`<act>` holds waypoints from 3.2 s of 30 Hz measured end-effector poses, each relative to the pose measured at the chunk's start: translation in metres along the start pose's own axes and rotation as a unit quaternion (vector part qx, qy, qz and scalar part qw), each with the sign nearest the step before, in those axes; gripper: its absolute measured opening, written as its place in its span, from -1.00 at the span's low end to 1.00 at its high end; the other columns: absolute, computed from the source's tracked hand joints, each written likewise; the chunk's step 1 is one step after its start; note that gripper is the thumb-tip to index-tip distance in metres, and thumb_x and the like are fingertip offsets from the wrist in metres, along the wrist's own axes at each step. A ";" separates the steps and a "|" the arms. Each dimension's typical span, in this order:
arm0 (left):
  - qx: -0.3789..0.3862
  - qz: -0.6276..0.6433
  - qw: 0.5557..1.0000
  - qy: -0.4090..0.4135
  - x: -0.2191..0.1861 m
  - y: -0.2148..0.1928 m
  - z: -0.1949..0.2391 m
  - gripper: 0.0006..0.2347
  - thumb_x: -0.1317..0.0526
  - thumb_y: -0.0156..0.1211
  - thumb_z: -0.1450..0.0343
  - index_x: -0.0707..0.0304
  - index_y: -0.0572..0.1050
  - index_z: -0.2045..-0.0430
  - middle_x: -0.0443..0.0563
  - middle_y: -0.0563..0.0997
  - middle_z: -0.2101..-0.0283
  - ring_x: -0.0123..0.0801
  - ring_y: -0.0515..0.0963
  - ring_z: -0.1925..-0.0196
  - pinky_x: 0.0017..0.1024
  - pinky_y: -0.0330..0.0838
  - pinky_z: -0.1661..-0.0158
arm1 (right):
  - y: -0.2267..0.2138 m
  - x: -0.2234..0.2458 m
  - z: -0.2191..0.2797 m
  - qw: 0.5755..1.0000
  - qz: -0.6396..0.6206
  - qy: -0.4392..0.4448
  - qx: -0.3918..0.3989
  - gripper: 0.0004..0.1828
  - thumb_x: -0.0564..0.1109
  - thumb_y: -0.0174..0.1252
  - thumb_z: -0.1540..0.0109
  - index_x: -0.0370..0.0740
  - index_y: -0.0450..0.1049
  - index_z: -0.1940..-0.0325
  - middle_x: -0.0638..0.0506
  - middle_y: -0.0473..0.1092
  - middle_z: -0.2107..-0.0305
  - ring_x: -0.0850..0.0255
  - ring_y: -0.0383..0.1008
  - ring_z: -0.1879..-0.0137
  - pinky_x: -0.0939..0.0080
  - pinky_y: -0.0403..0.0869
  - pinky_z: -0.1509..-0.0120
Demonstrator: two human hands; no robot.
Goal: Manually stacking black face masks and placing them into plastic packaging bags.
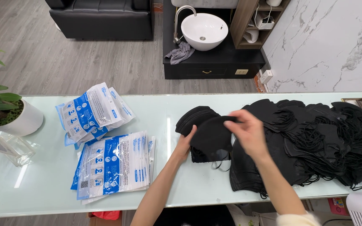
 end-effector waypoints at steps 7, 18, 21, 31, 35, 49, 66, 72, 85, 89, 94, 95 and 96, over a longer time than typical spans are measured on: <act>0.044 0.011 0.999 0.021 -0.005 0.005 0.006 -0.17 -0.34 -0.03 -0.32 0.09 0.06 -0.48 0.19 0.27 -0.43 0.02 0.33 -0.41 -0.07 0.29 -0.33 | 0.069 -0.023 -0.016 0.997 -0.025 0.045 0.050 -0.81 -0.21 0.24 -0.29 -0.16 0.55 -0.01 -0.01 0.58 0.26 0.27 0.64 0.35 0.33 0.59 0.34; 0.158 0.018 0.986 0.054 0.030 -0.012 -0.014 -0.04 -0.60 -0.54 -0.33 0.05 -0.11 -0.53 0.16 0.05 -0.55 0.05 0.12 -0.53 0.07 0.06 -0.44 | 0.064 -0.037 -0.018 0.976 0.187 -0.083 -0.077 -0.89 -0.13 0.24 -0.36 -0.11 0.54 0.03 0.05 0.55 0.19 0.20 0.59 0.42 0.26 0.48 0.41; 0.060 0.018 0.998 0.026 -0.024 0.022 0.025 -0.09 -0.20 0.36 -0.39 0.15 -0.10 -0.52 0.20 0.20 -0.48 0.04 0.31 -0.43 -0.04 0.21 -0.37 | 0.074 -0.009 -0.007 0.965 0.210 -0.123 -0.097 -0.54 -0.06 0.31 -0.31 -0.16 0.39 -0.25 0.00 0.27 -0.02 0.14 0.42 0.08 0.10 0.43 0.10; 0.074 -0.033 0.996 0.042 -0.009 0.007 0.005 -0.21 -0.10 0.43 -0.36 -0.08 0.12 -0.48 0.02 0.27 -0.47 -0.05 0.27 -0.46 -0.09 0.22 -0.39 | 0.066 -0.059 -0.024 0.980 -0.009 0.086 0.181 -0.47 0.00 0.45 -0.17 -0.13 0.56 -0.20 -0.09 0.56 -0.04 0.02 0.54 -0.17 -0.05 0.46 -0.29; 0.016 0.001 0.976 0.217 -0.026 0.000 0.001 -0.31 -0.06 0.32 -0.38 0.01 0.14 -0.41 0.05 0.43 -0.31 -0.21 0.39 -0.36 -0.13 0.25 -0.37 | 0.055 -0.041 -0.037 0.983 0.036 -0.022 0.178 -0.72 -0.15 0.35 -0.24 -0.17 0.62 -0.04 -0.12 0.59 0.09 -0.06 0.54 -0.18 -0.22 0.41 -0.33; -0.057 -0.327 0.870 0.364 -0.011 -0.015 -0.006 -0.38 -0.11 0.16 -0.47 0.09 0.19 -0.43 0.11 0.35 -0.38 -0.07 0.30 -0.43 -0.08 0.15 -0.41 | 0.079 -0.123 -0.026 0.924 0.300 -0.182 0.150 -0.06 0.25 0.33 -0.19 -0.22 0.12 -0.48 -0.07 0.36 -0.20 0.07 0.28 -0.38 -0.10 0.03 -0.61; -0.078 -0.436 0.770 0.459 -0.011 -0.003 -0.004 -0.19 -0.02 0.45 -0.30 0.21 0.16 -0.44 0.18 0.35 -0.34 -0.05 0.37 -0.33 -0.04 0.18 -0.35 | 0.096 -0.073 -0.007 0.916 0.292 -0.267 0.071 0.06 -0.13 0.25 -0.21 -0.27 -0.22 -0.64 -0.11 0.19 -0.39 -0.01 0.14 -0.47 -0.37 -0.29 -0.60; -0.094 -0.460 0.736 0.488 -0.010 0.000 -0.006 -0.25 0.00 0.39 -0.36 0.26 0.18 -0.43 0.31 0.34 -0.32 0.06 0.43 -0.28 0.03 0.23 -0.28 | 0.098 -0.077 -0.005 0.921 0.257 -0.290 0.048 -0.42 -0.24 0.13 -0.28 -0.24 0.27 -0.41 0.03 0.49 -0.07 0.13 0.50 -0.18 -0.29 -0.09 -0.63; -0.122 -0.469 0.714 0.505 -0.005 -0.006 -0.011 -0.37 -0.03 0.27 -0.44 0.24 0.26 -0.39 0.26 0.45 -0.19 0.03 0.49 -0.21 -0.03 0.30 -0.22 | 0.095 -0.100 -0.010 0.905 0.314 -0.279 0.069 -0.18 -0.02 0.13 -0.32 -0.32 -0.04 -0.57 -0.13 0.20 -0.41 0.08 0.36 -0.31 -0.12 0.08 -0.56; -0.130 -0.487 0.696 0.511 -0.009 -0.004 -0.007 -0.37 -0.06 0.25 -0.43 0.16 0.26 -0.40 0.26 0.42 -0.23 0.03 0.50 -0.19 -0.05 0.31 -0.22 | 0.093 -0.110 -0.009 0.926 0.254 -0.276 0.047 -0.30 -0.17 0.11 -0.32 -0.36 0.07 -0.51 -0.13 0.26 -0.28 0.01 0.31 -0.34 -0.08 0.14 -0.53; -0.129 -0.464 0.709 0.515 -0.013 -0.003 -0.001 -0.34 -0.04 0.27 -0.42 0.20 0.23 -0.41 0.21 0.42 -0.23 -0.03 0.47 -0.24 -0.10 0.28 -0.25 | 0.092 -0.106 -0.006 0.939 0.211 -0.273 0.013 -0.43 -0.22 0.09 -0.35 -0.30 0.23 -0.46 0.03 0.36 -0.14 0.12 0.29 -0.32 0.02 0.14 -0.54; -0.123 -0.466 0.716 0.505 -0.014 -0.004 -0.001 -0.34 -0.04 0.26 -0.43 0.21 0.21 -0.42 0.21 0.41 -0.21 -0.04 0.46 -0.24 -0.11 0.28 -0.25 | 0.093 -0.107 -0.007 0.935 0.228 -0.272 0.024 -0.42 -0.23 0.09 -0.35 -0.29 0.22 -0.48 0.00 0.38 -0.15 0.12 0.31 -0.30 0.03 0.13 -0.54; -0.116 -0.466 0.724 0.495 -0.014 -0.003 -0.001 -0.34 -0.05 0.25 -0.44 0.23 0.19 -0.42 0.20 0.41 -0.20 -0.05 0.45 -0.24 -0.12 0.27 -0.25 | 0.092 -0.108 -0.007 0.930 0.247 -0.269 0.034 -0.41 -0.24 0.08 -0.35 -0.29 0.21 -0.49 -0.03 0.40 -0.17 0.12 0.33 -0.29 0.04 0.13 -0.53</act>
Point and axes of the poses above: each hand's wrist, its own z-axis away from the middle knuckle, its own y-axis out of the palm, x = y × z, the point moved 2 cm from there along -z, towards the middle knuckle
